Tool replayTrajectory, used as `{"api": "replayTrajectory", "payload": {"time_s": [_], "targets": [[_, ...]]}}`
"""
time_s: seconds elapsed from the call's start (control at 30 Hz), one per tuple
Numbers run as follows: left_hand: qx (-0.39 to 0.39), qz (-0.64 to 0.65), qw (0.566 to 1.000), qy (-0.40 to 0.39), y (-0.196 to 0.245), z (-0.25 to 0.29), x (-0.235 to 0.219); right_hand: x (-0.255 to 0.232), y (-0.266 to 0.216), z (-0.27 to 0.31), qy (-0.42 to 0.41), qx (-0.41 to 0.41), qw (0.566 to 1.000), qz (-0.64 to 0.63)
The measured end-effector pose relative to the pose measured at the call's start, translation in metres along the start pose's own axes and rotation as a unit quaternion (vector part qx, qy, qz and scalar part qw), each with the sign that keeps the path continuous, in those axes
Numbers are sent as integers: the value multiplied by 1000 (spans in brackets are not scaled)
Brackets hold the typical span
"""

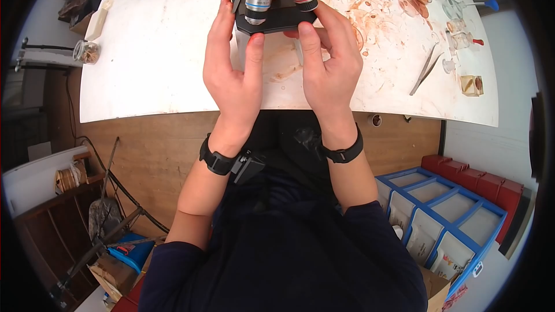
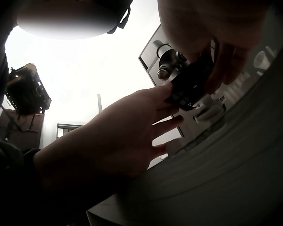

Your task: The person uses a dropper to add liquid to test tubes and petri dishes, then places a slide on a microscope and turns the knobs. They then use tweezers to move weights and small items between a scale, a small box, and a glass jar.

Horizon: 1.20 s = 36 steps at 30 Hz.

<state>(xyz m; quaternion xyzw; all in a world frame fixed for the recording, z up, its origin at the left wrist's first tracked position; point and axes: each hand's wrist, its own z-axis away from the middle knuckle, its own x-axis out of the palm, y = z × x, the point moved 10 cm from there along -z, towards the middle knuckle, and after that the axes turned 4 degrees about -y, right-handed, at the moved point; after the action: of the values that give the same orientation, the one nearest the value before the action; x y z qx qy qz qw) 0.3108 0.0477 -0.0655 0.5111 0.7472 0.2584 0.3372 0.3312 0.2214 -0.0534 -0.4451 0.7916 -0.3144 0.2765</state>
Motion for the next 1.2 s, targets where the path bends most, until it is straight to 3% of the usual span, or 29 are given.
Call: {"api": "replayTrajectory", "payload": {"time_s": [0.5,1.2], "targets": [[80,-130,988,5,11,-3,-6,0,-1,-1,-3,-4,1000,4],[171,-268,947,-53,28,-20,-14,-4,-23,-12,-60,-109,972,197]]}}
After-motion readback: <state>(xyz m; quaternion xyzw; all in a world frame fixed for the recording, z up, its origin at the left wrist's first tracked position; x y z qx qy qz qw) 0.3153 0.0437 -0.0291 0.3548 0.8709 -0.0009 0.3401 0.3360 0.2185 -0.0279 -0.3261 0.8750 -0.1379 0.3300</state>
